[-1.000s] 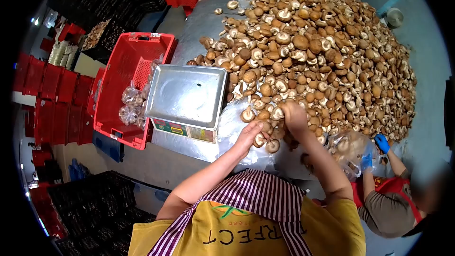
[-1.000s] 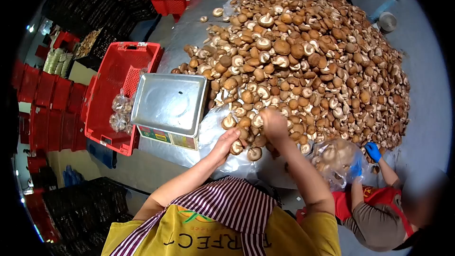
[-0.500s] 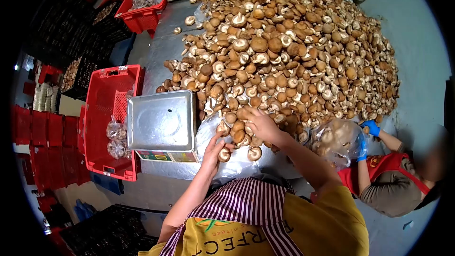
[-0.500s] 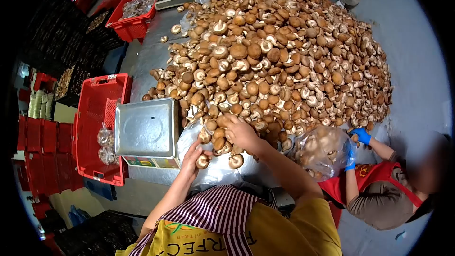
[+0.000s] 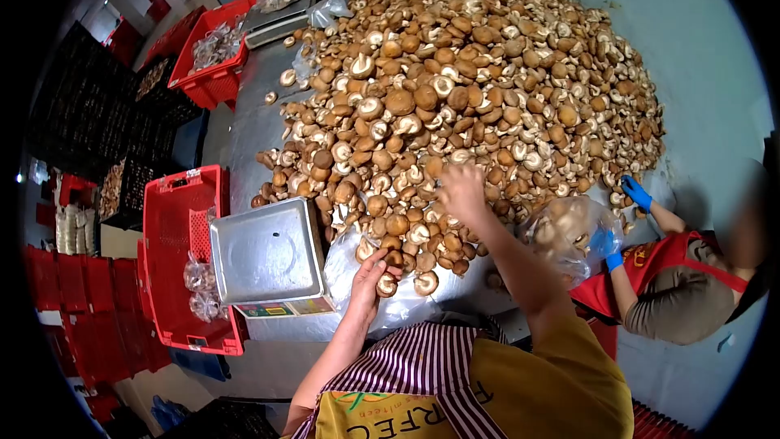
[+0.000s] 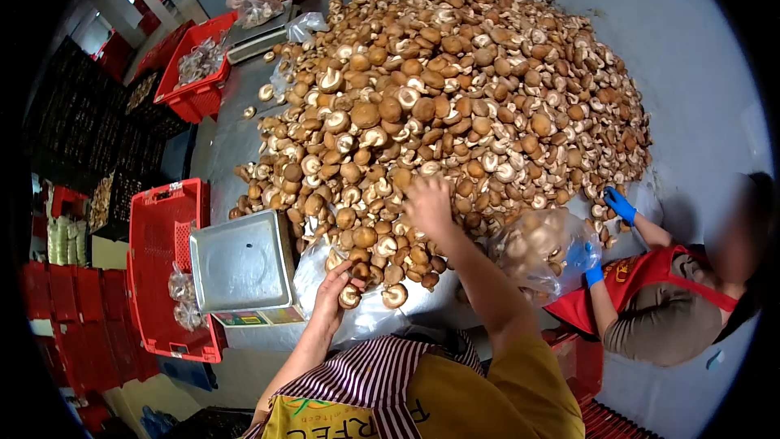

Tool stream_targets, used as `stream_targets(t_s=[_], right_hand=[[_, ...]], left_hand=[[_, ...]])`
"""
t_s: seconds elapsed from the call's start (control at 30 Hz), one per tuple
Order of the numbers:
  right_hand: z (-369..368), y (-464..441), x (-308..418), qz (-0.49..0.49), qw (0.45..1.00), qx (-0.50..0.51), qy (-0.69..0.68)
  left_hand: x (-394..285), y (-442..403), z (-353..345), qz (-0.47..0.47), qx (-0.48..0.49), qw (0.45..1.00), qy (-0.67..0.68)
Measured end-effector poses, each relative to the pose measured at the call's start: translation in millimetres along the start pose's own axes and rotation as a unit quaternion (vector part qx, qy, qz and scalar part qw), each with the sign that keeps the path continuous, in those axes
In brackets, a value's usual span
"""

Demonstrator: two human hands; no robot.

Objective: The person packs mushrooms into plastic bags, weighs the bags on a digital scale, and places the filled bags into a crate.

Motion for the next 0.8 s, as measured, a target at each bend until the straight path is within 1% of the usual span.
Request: stream_targets(t_s=[0.03,0.1,0.17,0.23,0.27,0.3,0.37,0.4,0.43,0.47,0.5,0.6,0.67,0.7,0.77,0.8], right_hand=[[-13.6,13.8,8.6,0.032,0.999,-0.018,0.004],[5.2,43.9,36.1,0.085,0.995,-0.049,-0.023],[15.8,65.0,45.7,0.07,0.996,-0.041,-0.027],[16.8,76.6,48.7,0.073,0.982,0.049,-0.17],[13.4,77.9,44.5,0.077,0.98,0.077,-0.164],[10.3,71.6,37.3,0.068,0.974,0.069,-0.203],[-2.5,35.6,-11.6,0.03,0.969,0.12,-0.215],[2.2,11.5,-41.7,-0.03,0.98,0.054,-0.191],[82.7,-7.5,-48.6,-0.115,0.963,-0.044,-0.24],[98.2,-31.8,-70.8,-0.096,0.972,-0.088,-0.196],[115.1,-48.9,-82.2,-0.112,0.983,-0.128,-0.073],[115.3,-106.8,-114.8,-0.148,0.983,-0.106,-0.039],[93.3,-125.1,-121.1,-0.15,0.984,-0.095,0.01],[71.6,-127.8,-120.8,-0.134,0.982,-0.128,0.026],[65.5,-118.2,-104.5,-0.098,0.986,-0.13,0.024],[63.6,-110.5,-88.3,-0.084,0.99,-0.083,0.08]], left_hand=[[2.5,-1.4,1.3,0.002,0.003,1.0,-0.003],[9.1,-3.9,6.0,0.012,-0.004,1.0,-0.013],[14.6,-5.1,10.2,0.019,0.002,0.999,-0.026],[15.0,-4.3,13.8,0.015,0.005,0.999,-0.031],[15.3,-3.1,16.2,0.017,0.002,0.999,-0.033],[13.4,-1.6,16.7,0.013,-0.001,0.999,-0.037],[9.4,0.9,16.5,0.007,-0.008,0.999,-0.04],[8.4,2.8,15.6,0.009,-0.011,0.999,-0.034],[8.0,4.5,15.5,0.011,-0.015,0.999,-0.029],[9.4,3.5,16.1,0.015,-0.013,0.999,-0.033],[9.3,4.1,13.9,0.018,-0.012,0.999,-0.037],[10.7,2.8,5.8,0.017,-0.012,0.999,-0.037],[12.5,1.4,2.7,0.013,-0.01,0.999,-0.029],[12.7,1.5,1.5,0.007,-0.005,1.0,-0.026],[14.4,1.1,3.2,0.004,-0.011,1.0,-0.026],[16.3,2.1,5.9,0.005,-0.013,1.0,-0.026]])
Point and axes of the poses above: each hand's wrist, its own y-axis away from the middle knuckle, its own z-axis out of the back of the hand, x = y × z, the point moved 7 cm from there along -y, towards the middle knuckle, and after that the axes turned 10 degrees about y, right-handed, at the moved point
